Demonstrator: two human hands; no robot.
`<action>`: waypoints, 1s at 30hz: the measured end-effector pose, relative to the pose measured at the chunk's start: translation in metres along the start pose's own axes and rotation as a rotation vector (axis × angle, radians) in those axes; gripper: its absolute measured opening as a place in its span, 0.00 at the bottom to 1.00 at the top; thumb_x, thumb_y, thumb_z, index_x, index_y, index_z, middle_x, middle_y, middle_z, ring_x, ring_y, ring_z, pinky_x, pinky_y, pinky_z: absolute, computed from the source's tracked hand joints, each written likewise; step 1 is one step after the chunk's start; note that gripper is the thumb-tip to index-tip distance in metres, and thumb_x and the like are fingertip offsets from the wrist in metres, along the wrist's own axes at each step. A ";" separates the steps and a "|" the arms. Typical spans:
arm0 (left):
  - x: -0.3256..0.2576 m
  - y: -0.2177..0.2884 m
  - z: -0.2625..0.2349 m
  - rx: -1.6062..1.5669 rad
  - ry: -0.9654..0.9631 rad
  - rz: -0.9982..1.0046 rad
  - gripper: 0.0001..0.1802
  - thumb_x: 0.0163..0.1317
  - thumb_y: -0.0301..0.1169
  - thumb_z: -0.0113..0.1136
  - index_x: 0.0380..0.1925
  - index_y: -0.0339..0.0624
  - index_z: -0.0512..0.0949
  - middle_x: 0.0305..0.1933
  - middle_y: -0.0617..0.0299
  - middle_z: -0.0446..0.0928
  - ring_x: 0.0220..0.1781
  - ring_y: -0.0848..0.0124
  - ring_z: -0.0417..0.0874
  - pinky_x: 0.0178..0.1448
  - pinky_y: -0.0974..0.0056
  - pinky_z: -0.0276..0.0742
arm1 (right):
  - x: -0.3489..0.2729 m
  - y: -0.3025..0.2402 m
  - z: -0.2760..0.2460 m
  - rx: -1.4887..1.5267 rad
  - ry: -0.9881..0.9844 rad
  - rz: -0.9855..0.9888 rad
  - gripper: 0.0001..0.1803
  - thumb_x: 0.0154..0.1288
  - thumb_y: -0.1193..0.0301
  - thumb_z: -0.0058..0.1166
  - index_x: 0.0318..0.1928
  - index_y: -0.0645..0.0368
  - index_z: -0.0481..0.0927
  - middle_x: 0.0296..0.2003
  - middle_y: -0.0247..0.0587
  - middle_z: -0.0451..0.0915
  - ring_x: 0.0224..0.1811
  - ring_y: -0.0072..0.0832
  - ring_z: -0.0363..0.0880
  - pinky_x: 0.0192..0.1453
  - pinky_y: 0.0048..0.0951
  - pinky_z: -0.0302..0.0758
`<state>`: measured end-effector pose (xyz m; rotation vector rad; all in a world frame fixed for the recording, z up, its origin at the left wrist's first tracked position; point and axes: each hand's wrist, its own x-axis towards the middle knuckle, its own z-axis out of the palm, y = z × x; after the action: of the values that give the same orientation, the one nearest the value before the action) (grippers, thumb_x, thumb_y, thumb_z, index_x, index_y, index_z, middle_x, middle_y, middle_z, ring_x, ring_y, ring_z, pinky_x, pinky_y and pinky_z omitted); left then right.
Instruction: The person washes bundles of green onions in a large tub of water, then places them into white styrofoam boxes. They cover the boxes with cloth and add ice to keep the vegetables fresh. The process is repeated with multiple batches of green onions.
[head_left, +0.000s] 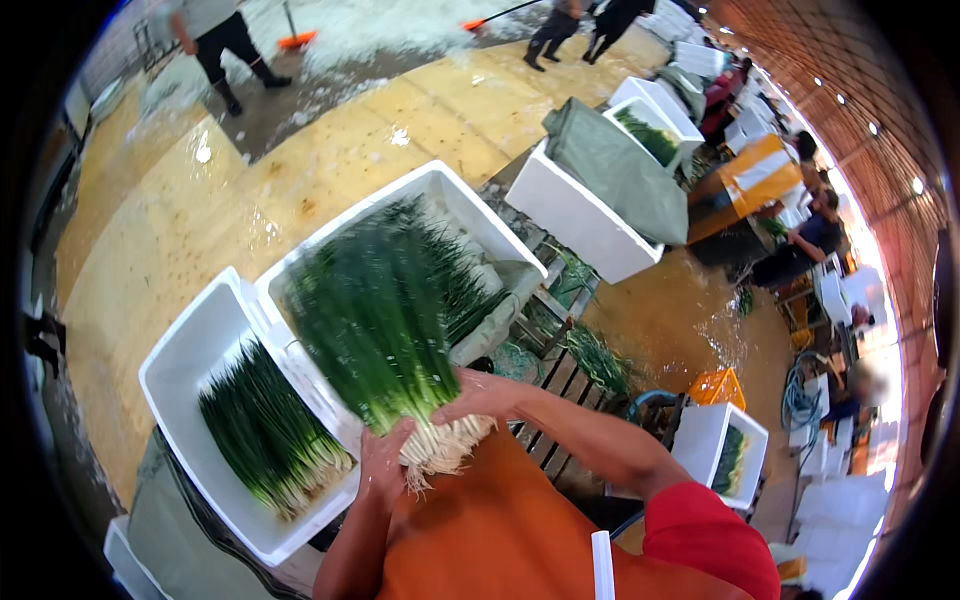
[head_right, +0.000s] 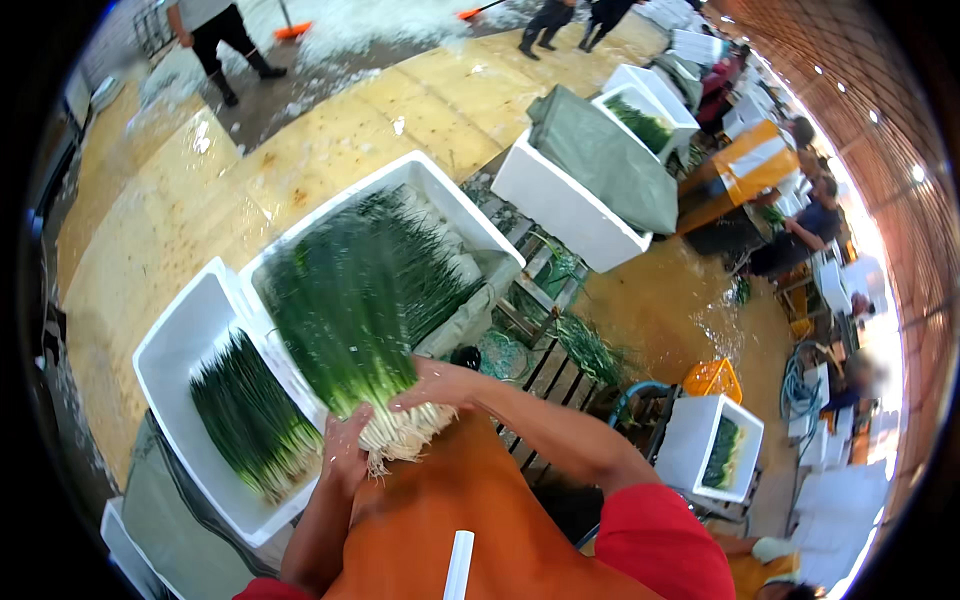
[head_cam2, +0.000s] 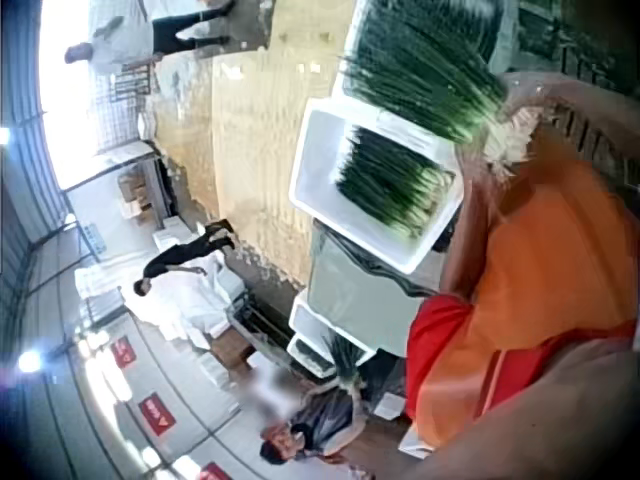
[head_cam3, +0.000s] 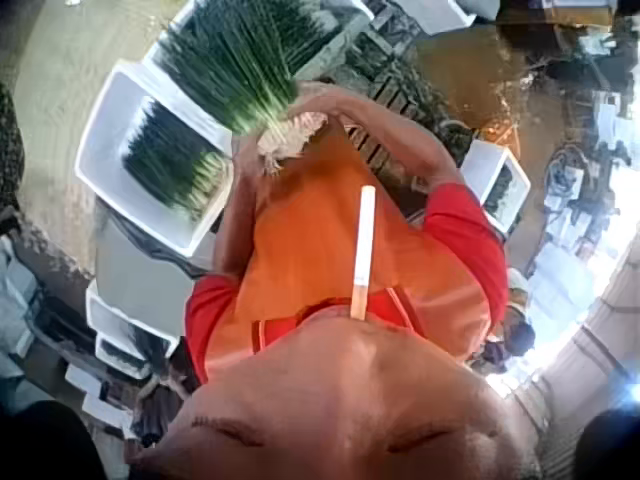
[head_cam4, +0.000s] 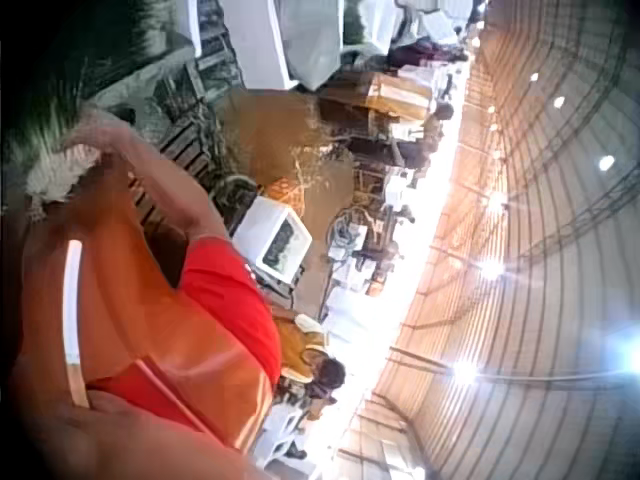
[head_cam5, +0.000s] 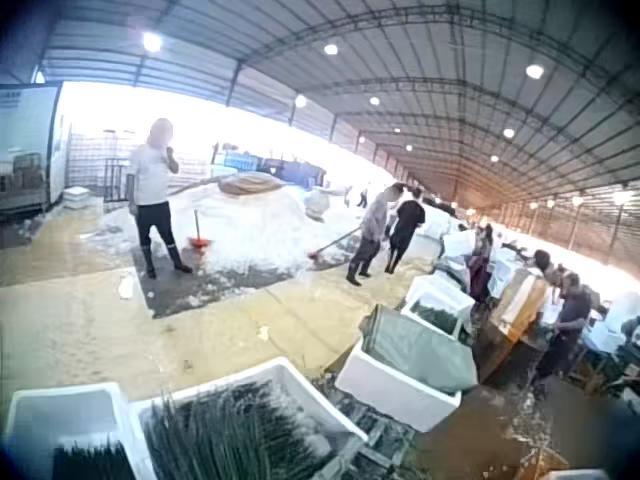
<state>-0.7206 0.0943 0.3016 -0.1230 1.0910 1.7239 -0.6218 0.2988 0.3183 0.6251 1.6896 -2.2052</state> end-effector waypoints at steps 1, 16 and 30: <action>0.004 -0.006 0.003 -0.155 -0.013 0.058 0.25 0.70 0.26 0.60 0.64 0.32 0.67 0.58 0.50 0.78 0.52 0.61 0.86 0.53 0.59 0.86 | 0.024 -0.010 -0.018 -0.169 -0.094 -0.003 0.52 0.56 0.61 0.76 0.75 0.63 0.59 0.63 0.45 0.75 0.63 0.29 0.73 0.68 0.35 0.71; 0.367 -0.196 0.246 -0.783 0.310 -0.107 0.29 0.76 0.39 0.56 0.71 0.42 0.64 0.69 0.58 0.72 0.71 0.61 0.70 0.81 0.51 0.60 | 0.313 -0.007 -0.387 -0.848 -1.022 1.289 0.26 0.51 0.67 0.77 0.51 0.55 0.83 0.33 0.31 0.85 0.29 0.23 0.83 0.25 0.26 0.75; 0.252 -0.109 0.172 0.136 0.103 -0.083 0.22 0.74 0.39 0.58 0.61 0.38 0.74 0.53 0.49 0.84 0.51 0.61 0.87 0.57 0.60 0.83 | 0.148 -0.050 -0.388 -1.112 -0.236 -0.219 0.52 0.58 0.62 0.65 0.78 0.65 0.52 0.75 0.64 0.56 0.79 0.53 0.53 0.82 0.43 0.53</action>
<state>-0.6782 0.3984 0.1971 -0.1708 1.2583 1.5783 -0.7110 0.6900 0.2020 -0.1142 2.4854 -1.0274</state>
